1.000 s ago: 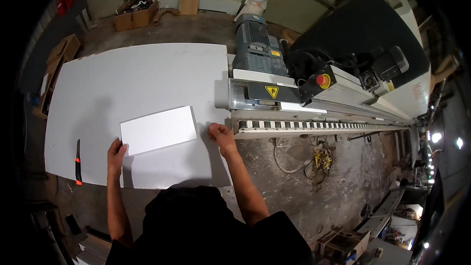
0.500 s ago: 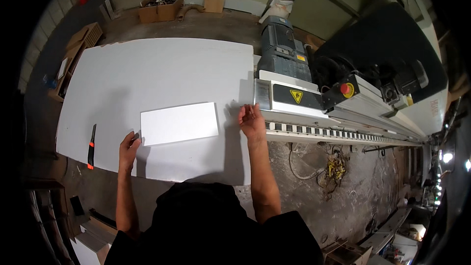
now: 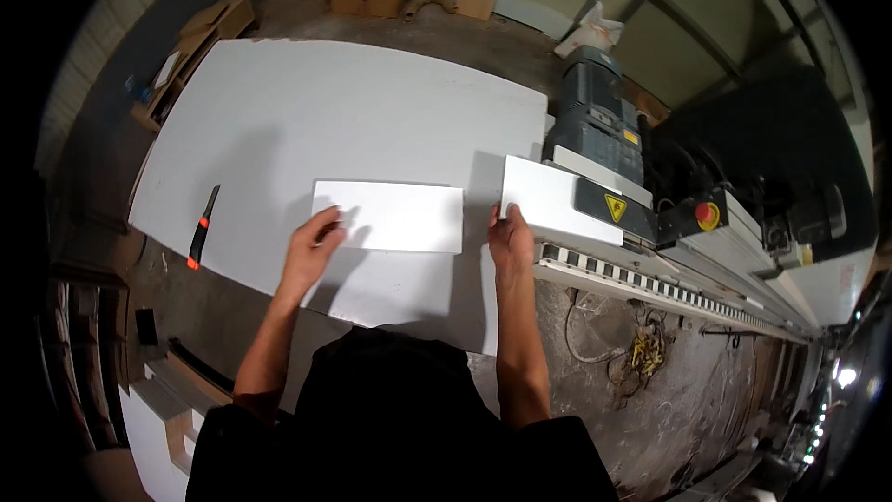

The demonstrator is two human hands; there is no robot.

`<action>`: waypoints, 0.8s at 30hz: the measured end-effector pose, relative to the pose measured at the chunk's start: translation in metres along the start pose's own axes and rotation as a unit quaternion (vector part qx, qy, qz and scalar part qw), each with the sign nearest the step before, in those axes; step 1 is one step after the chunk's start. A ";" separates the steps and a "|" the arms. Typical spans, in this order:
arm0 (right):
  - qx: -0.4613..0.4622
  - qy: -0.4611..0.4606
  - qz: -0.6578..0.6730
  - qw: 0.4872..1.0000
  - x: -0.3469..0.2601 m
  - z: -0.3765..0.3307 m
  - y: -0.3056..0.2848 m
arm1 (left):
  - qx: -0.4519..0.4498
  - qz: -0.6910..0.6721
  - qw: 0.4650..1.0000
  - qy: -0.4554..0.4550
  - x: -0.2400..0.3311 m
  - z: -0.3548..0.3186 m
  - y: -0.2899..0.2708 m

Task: The person picks up white panels one at a time, checks the edges against a machine, and then stacks them on a pallet.

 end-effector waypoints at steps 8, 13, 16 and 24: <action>-0.057 0.125 -0.197 0.971 0.112 -0.135 0.030 | -0.077 -0.263 0.934 -0.228 0.011 -0.018 0.090; 0.007 0.051 -0.065 0.997 0.075 -0.066 -0.005 | -0.075 -0.307 0.923 -0.220 -0.018 0.009 0.036; 0.017 -0.053 -0.132 0.990 0.041 -0.057 -0.014 | -0.065 -0.290 0.922 -0.247 -0.020 0.024 0.006; 0.015 -0.282 -0.455 0.844 0.042 -0.054 -0.018 | -0.046 0.028 0.989 -0.141 -0.059 0.048 -0.022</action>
Point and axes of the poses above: each hand's wrist, its own z-axis towards the middle knuckle, its own y-axis out of the palm, x = y × z, the point moved 4 cm from there along z, towards the middle knuckle, and after that the axes turned 12 degrees about x, right-handed, at the moved point
